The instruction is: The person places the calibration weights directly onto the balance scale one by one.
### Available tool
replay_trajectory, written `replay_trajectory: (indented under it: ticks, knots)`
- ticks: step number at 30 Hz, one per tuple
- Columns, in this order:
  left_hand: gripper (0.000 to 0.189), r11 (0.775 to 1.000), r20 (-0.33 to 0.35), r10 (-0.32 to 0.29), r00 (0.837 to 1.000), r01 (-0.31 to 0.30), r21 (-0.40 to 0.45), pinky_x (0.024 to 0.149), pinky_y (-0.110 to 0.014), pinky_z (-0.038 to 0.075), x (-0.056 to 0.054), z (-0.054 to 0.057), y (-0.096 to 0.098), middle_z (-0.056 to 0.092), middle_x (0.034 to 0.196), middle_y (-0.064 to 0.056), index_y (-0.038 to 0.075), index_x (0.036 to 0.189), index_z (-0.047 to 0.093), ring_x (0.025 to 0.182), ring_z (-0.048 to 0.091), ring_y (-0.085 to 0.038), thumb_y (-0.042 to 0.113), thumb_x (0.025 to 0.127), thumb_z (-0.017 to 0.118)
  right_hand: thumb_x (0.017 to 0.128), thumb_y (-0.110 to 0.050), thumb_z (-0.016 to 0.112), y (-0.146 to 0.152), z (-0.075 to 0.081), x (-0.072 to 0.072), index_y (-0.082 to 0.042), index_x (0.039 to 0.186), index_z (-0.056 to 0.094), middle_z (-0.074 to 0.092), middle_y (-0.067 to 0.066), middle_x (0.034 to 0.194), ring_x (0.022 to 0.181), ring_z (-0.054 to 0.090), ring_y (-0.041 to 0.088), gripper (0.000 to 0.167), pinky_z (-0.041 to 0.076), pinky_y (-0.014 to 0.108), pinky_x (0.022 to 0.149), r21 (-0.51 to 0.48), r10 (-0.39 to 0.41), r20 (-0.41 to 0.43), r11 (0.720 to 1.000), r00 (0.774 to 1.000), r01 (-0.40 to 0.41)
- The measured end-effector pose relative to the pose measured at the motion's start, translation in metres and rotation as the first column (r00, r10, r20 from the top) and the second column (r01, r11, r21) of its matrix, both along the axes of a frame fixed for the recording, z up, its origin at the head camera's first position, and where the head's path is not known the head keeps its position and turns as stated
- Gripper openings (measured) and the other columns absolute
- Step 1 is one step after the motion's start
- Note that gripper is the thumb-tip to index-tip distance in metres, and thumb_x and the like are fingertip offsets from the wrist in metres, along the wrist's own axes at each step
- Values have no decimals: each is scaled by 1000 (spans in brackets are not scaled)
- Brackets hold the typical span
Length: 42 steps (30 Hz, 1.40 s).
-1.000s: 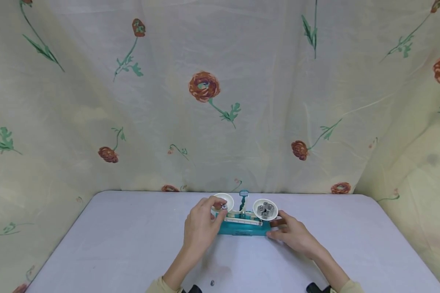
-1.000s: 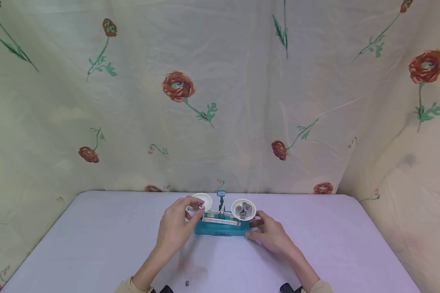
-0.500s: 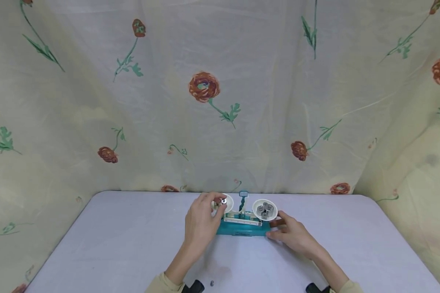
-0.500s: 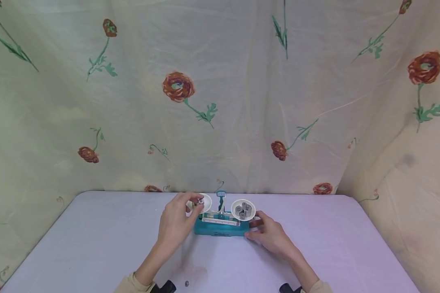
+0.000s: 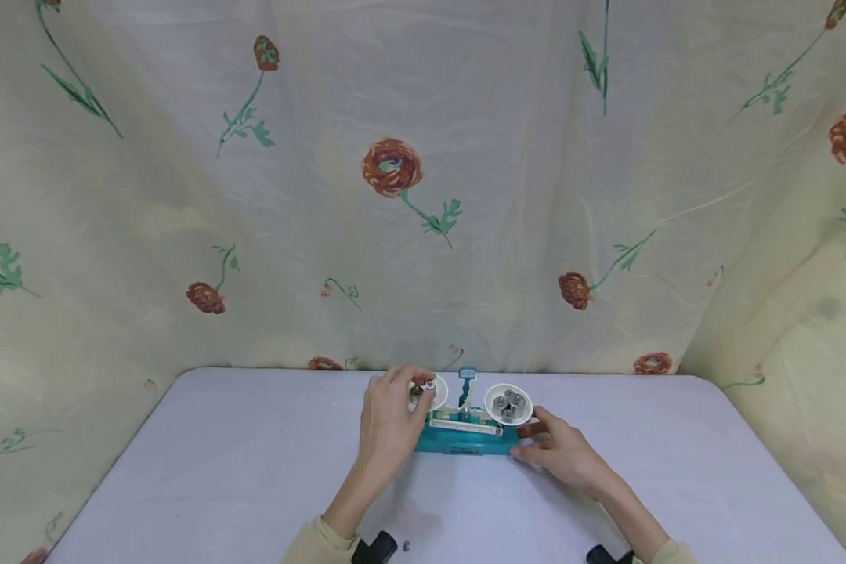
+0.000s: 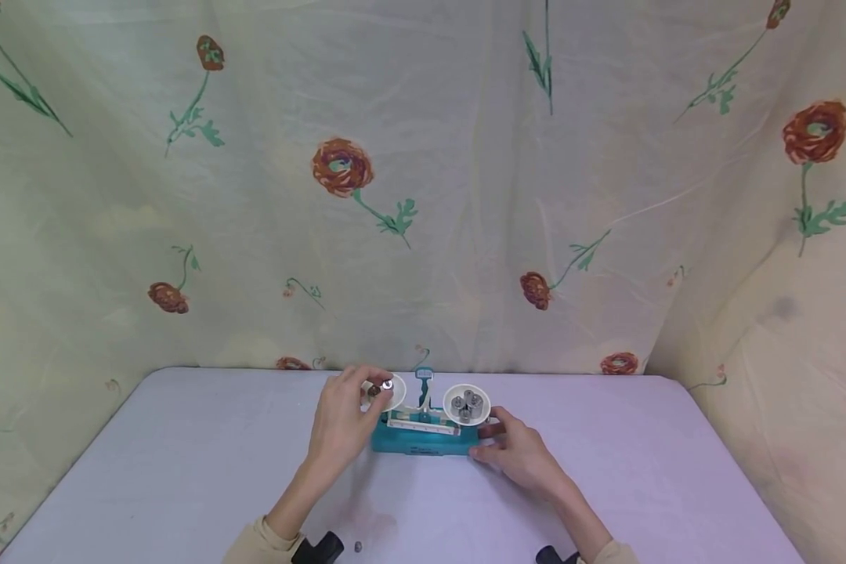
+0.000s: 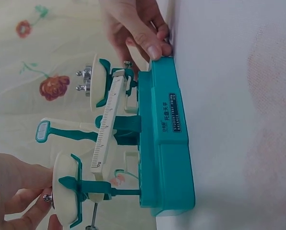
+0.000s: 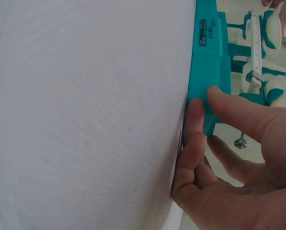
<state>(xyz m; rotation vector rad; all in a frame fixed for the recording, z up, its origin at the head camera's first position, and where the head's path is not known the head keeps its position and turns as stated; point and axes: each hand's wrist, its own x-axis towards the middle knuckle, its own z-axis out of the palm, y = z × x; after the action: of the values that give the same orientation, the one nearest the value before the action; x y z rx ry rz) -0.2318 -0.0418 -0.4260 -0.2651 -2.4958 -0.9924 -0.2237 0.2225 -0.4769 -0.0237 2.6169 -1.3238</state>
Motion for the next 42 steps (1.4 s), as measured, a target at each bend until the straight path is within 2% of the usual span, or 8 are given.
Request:
replay_trajectory:
  ticks: [5, 7, 17, 27, 35, 42]
  knots:
    - [17, 1000, -15, 15, 1000, -15, 2, 82, -37, 32, -1, -4, 0, 80, 112, -4, 17, 112, 81, 98, 57, -27, 18, 95, 83, 96, -22, 81, 0, -1, 0, 6, 163, 34, 67, 24, 140, 129, 69, 44, 87, 56, 60, 110, 4, 2, 1, 1000, 1000, -2]
    - [17, 1000, -26, 27, 999, -27, 0, 82, -39, 29, -1, -5, 1, 81, 112, -4, 18, 111, 81, 99, 55, -28, 18, 95, 83, 96, -22, 81, 0, -1, 0, 5, 163, 34, 68, 24, 139, 128, 69, 43, 86, 56, 60, 110, 4, 5, -2, 1000, 1000, -5]
    - [16, 998, -45, 51, 998, -52, -24, 91, -51, 33, -4, -7, 2, 81, 117, -7, 16, 112, 81, 106, 55, -34, 18, 96, 82, 96, -22, 81, 0, -2, 0, 6, 163, 33, 67, 24, 141, 128, 69, 43, 87, 56, 60, 110, -8, 9, -3, 1000, 1000, -9]
    - [15, 1000, -29, 28, 999, -28, -6, 87, -46, 31, -4, -8, 2, 80, 115, -7, 15, 112, 79, 104, 56, -33, 15, 97, 80, 96, -23, 81, -1, -1, -2, 4, 164, 33, 65, 25, 143, 128, 69, 42, 87, 56, 60, 110, 4, 7, 4, 1000, 1000, -7]
    - [14, 1000, -7, 8, 1000, -8, 3, 87, -43, 34, -4, -9, 3, 81, 115, -8, 13, 112, 79, 107, 60, -33, 15, 98, 79, 94, -19, 83, -1, -3, -2, 0, 159, 42, 68, 23, 138, 114, 74, 29, 79, 62, 51, 100, -2, -6, -4, 1000, 1000, 6]
    - [14, 1000, 20, -16, 1000, 16, 14, 86, -41, 34, -2, -8, 3, 80, 117, -9, 15, 112, 79, 108, 62, -33, 14, 98, 79, 94, -19, 82, 0, -5, -3, 0, 159, 42, 68, 23, 138, 114, 74, 29, 79, 62, 50, 100, -10, -5, 2, 1000, 1000, 5]
